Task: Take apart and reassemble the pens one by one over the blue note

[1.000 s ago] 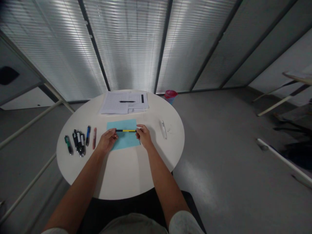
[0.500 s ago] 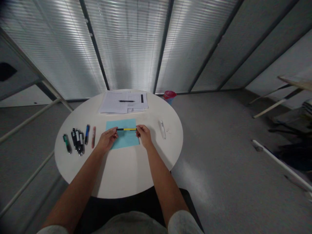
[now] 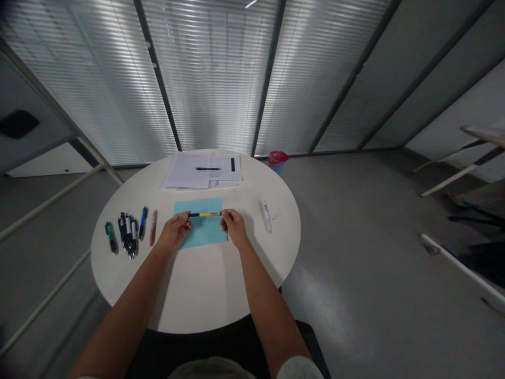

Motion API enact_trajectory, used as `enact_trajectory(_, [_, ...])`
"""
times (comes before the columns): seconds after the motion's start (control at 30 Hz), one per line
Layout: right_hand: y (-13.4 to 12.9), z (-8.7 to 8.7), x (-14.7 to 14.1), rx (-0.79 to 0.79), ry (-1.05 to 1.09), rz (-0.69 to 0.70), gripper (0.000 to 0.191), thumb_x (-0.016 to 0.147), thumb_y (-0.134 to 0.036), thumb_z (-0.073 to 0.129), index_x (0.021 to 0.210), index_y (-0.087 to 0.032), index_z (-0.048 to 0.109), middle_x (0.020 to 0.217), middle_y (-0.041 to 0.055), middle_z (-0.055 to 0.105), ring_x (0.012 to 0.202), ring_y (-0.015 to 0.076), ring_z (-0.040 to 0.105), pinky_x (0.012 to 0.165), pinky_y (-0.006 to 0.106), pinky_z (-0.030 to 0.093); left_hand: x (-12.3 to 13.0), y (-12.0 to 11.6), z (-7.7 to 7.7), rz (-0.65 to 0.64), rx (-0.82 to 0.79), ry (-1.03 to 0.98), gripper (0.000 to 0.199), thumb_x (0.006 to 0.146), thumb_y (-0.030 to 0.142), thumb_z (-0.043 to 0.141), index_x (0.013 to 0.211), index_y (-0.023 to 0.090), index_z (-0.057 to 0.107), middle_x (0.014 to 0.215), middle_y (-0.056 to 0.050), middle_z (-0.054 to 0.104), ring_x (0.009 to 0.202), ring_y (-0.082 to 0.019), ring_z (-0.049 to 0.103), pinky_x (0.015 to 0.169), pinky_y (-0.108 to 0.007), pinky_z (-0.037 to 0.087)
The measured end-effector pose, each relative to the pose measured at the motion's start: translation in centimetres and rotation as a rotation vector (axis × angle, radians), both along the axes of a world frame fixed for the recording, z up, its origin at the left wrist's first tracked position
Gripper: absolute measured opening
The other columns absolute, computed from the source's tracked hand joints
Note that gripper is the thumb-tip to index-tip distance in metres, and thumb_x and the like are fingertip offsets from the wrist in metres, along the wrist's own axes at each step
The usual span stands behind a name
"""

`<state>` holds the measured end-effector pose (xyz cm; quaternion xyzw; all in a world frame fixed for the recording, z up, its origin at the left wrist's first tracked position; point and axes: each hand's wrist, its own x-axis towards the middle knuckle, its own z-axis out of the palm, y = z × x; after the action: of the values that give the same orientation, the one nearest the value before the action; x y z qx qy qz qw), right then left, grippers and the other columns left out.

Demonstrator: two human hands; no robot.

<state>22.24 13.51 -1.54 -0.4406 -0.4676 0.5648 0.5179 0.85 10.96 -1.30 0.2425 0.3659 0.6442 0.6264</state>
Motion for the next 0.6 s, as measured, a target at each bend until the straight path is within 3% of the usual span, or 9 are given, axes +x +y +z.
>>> enact_trajectory(0.27, [-0.05,0.22,-0.08,0.021,-0.016,0.016,0.034,0.081,-0.053,0.062,0.079,-0.020,0.059,0.058,-0.0032,0.059,0.044,0.0076,0.048,0.041,0.020,0.034,0.01,-0.06,-0.11,0.005,0.014,0.015,0.031,0.066,0.020,0.083,0.093,0.009,0.073,0.067,-0.001,0.058,0.060,-0.009,0.054,0.057,-0.023,0.045])
enact_trajectory(0.6, [0.06,0.45,-0.14,0.021,0.049,0.050,0.031,0.072,-0.043,0.071,0.091,-0.021,0.060,0.063,-0.0047,0.060,0.046,0.0083,0.050,0.041,0.021,0.034,0.06,0.00,0.09,0.031,-0.022,-0.042,0.028,0.067,0.021,0.082,0.090,0.008,0.072,0.064,-0.001,0.057,0.057,-0.008,0.051,0.055,-0.021,0.042])
